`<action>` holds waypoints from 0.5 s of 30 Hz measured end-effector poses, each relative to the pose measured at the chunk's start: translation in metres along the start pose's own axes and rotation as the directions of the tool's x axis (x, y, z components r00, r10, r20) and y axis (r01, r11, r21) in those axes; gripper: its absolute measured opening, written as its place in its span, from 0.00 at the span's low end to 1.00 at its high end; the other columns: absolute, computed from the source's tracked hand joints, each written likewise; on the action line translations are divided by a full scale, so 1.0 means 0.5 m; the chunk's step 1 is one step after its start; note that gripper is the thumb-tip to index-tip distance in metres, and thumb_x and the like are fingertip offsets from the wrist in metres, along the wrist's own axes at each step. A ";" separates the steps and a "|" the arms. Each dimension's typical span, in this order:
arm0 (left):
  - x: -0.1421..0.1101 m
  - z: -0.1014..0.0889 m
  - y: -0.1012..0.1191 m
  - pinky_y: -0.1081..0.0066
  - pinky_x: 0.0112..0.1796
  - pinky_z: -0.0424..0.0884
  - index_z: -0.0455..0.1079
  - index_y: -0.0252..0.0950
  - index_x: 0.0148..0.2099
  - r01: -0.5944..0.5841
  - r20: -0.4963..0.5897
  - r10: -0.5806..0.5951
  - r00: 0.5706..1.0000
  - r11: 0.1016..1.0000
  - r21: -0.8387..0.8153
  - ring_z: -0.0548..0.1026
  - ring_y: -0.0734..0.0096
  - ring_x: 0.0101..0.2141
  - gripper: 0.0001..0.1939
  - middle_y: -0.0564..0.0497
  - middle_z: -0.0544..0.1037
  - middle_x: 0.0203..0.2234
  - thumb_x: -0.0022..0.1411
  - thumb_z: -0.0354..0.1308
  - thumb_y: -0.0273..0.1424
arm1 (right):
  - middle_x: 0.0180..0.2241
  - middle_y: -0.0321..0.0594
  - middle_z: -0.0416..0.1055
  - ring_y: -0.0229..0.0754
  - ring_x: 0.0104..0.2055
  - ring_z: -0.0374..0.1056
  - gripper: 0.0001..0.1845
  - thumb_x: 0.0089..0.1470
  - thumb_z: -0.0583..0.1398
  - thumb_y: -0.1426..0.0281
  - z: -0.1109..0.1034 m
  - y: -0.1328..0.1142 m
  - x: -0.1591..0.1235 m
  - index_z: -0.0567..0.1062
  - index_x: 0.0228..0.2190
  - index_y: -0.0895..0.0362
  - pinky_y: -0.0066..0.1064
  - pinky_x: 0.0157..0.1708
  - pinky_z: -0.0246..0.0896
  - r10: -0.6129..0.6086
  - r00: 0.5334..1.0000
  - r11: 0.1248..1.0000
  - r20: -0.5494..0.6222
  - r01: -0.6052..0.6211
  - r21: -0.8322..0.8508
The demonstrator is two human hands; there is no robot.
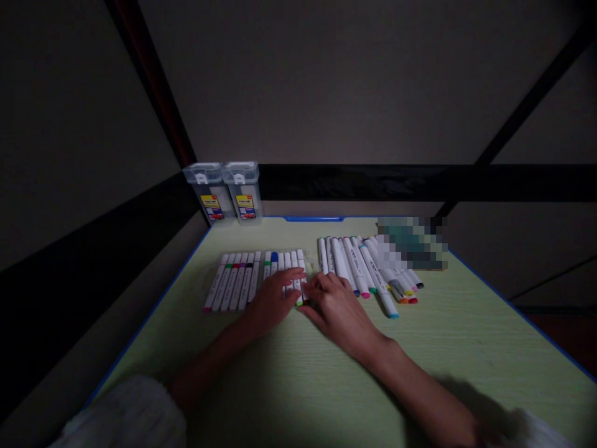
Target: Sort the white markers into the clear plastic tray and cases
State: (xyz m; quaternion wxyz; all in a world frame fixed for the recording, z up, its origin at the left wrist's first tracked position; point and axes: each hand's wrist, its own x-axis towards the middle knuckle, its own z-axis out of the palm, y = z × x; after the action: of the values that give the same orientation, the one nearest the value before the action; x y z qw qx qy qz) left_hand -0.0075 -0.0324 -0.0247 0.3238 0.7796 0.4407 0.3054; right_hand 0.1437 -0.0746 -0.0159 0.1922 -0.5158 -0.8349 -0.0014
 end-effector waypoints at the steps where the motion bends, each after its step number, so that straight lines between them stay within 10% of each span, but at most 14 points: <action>1: 0.000 -0.001 0.002 0.61 0.50 0.62 0.64 0.33 0.49 -0.003 -0.004 0.003 1.000 1.000 0.025 0.69 0.65 0.46 0.21 0.45 0.71 0.46 0.51 0.50 0.23 | 0.34 0.43 0.66 0.46 0.38 0.60 0.11 0.50 0.58 0.66 0.000 0.000 0.000 0.72 0.36 0.58 0.37 0.36 0.53 -0.005 1.000 1.000 -0.003 0.005 -0.008; 8: -0.010 -0.025 -0.002 0.58 0.55 0.53 0.60 0.30 0.53 -0.216 0.111 0.186 0.976 0.884 0.414 0.58 0.56 0.55 0.31 0.39 0.64 0.52 0.47 0.59 0.36 | 0.33 0.43 0.66 0.46 0.37 0.59 0.11 0.51 0.57 0.66 -0.002 -0.002 0.001 0.72 0.36 0.59 0.37 0.35 0.53 -0.012 1.000 0.998 0.007 0.012 -0.067; 15: -0.017 -0.048 -0.035 0.52 0.55 0.48 0.53 0.32 0.58 -0.246 0.221 0.134 0.966 0.738 0.628 0.42 0.49 0.59 0.39 0.38 0.50 0.59 0.50 0.53 0.48 | 0.33 0.42 0.66 0.46 0.37 0.59 0.13 0.50 0.58 0.67 0.001 0.004 0.000 0.71 0.38 0.59 0.37 0.36 0.53 -0.043 0.999 0.997 -0.009 0.042 -0.068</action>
State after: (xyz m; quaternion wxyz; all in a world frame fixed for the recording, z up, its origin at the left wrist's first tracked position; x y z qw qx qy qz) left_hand -0.0380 -0.0274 -0.0252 0.0347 0.9061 0.4094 0.1008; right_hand 0.1449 -0.0735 -0.0168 0.1787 -0.5041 -0.8441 -0.0367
